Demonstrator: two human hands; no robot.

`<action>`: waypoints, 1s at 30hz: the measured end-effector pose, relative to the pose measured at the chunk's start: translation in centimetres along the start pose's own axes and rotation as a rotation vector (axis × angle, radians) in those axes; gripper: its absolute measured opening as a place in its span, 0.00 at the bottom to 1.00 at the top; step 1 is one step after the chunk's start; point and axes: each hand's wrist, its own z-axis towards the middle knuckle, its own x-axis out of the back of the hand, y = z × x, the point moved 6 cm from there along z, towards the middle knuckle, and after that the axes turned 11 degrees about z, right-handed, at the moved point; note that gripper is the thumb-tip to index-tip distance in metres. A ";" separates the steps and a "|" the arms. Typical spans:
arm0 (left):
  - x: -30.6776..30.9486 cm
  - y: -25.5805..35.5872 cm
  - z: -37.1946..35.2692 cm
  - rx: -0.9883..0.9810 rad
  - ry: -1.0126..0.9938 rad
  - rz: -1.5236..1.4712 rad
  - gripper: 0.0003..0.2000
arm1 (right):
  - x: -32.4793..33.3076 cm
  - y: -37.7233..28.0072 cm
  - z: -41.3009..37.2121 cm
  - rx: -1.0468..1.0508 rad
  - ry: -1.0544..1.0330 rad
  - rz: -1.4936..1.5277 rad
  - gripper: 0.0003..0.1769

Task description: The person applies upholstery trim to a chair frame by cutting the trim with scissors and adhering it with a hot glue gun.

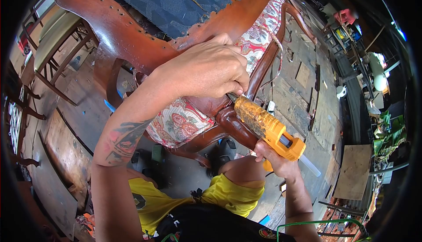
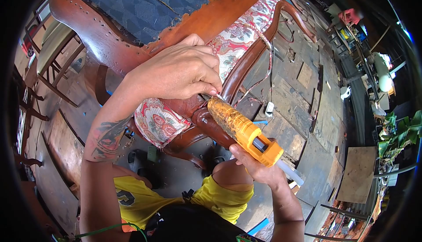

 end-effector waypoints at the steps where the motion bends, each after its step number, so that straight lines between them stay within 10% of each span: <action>1: 0.0 0.0 0.0 0.001 0.000 -0.005 0.06 | 0.0 0.0 0.0 -0.007 0.004 0.001 0.07; 30: 0.0 0.0 -0.2 0.021 0.016 0.016 0.06 | 0.4 0.6 0.1 -0.047 -0.012 0.002 0.08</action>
